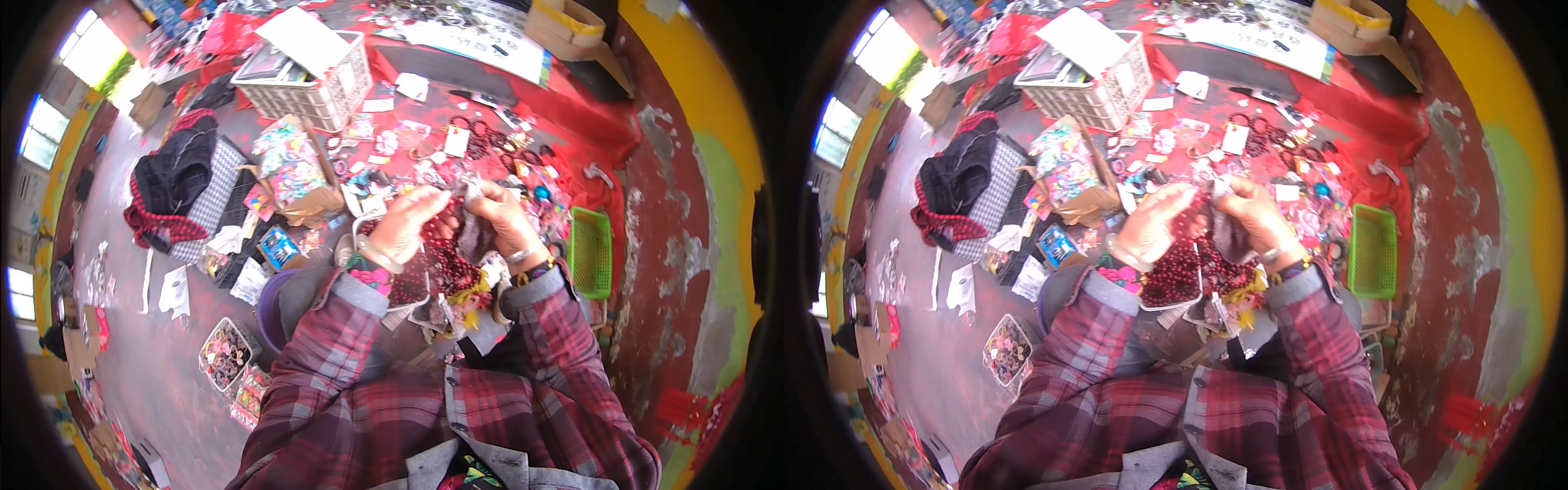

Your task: The person sits and uses a white cloth to polish a string of red beads. They rub the beads against the cloth, then hold the bracelet up to inspect it before continuing to polish it.

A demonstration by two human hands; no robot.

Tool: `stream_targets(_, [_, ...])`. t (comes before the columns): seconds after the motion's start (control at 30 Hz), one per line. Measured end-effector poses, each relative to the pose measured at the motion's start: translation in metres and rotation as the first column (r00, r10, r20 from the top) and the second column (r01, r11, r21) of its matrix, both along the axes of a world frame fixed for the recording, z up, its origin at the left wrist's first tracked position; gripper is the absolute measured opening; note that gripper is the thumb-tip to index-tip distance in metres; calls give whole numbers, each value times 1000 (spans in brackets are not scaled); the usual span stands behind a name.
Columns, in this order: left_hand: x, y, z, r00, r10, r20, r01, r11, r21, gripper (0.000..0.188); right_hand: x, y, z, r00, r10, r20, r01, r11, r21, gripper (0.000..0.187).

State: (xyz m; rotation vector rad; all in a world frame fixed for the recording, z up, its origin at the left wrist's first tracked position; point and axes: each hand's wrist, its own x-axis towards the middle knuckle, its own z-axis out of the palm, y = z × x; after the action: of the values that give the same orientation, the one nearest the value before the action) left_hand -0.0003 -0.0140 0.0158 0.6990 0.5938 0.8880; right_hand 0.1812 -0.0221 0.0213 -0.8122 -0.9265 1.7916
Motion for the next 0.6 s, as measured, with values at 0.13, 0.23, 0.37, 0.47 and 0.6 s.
stream_targets(0.13, [-1,0,-5,982,-90,-165,113,983,141,21,-4,-1,3,997,45,56,-48,997,56,14])
stream_targets(0.23, [-2,-1,-7,970,-89,-226,131,975,179,21,-6,0,0,989,-43,144,41,999,19,14])
stream_targets(0.37, [-9,1,-8,970,-90,-227,135,972,191,23,-4,2,0,994,-23,110,26,999,-26,15])
stream_targets(0.47, [-18,2,5,980,-38,-195,75,979,187,21,-3,3,0,996,-49,72,50,999,-21,17])
stream_targets(0.6, [-22,-2,19,989,61,-138,-38,986,165,18,-1,1,-5,1000,-3,30,2,1000,13,18])
